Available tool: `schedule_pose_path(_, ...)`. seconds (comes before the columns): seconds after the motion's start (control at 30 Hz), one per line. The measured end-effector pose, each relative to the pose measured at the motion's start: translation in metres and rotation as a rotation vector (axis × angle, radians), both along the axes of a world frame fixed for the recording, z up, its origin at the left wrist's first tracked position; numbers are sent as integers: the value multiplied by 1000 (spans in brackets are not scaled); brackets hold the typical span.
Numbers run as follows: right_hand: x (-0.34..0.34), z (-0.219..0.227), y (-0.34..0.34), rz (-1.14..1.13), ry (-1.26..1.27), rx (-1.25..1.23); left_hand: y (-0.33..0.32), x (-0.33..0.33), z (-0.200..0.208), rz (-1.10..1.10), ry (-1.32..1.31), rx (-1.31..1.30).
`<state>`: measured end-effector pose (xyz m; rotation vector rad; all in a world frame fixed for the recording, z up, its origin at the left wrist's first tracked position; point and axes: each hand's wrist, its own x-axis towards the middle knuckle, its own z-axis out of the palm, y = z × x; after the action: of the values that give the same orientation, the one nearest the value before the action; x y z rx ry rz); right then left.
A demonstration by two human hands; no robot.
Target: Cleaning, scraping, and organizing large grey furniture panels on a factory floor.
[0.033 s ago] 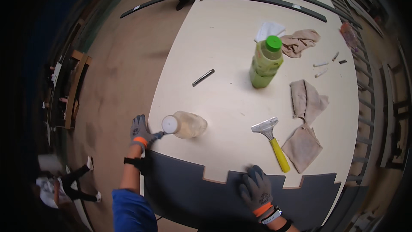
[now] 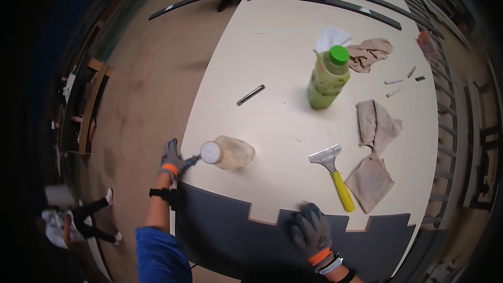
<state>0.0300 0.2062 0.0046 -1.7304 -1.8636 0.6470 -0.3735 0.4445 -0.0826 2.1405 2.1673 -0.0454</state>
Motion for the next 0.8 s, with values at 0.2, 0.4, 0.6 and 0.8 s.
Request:
schedule_pose_path(0.2,-23,-8,19,85,113,-56,11,-13,-37,328,-662,-159)
schedule_pose_path(0.4,-59,3,39,55,368,-256,15,-23,-16,544,-1156,238)
schedule_pose_path(0.6,-51,46,78,9,1080,-511,-43,105,198,-336,-1245,-828)
schedule_pose_path(0.8,-24,70,79,-94,1309,-381,-52,195,252,-454,-755,-827)
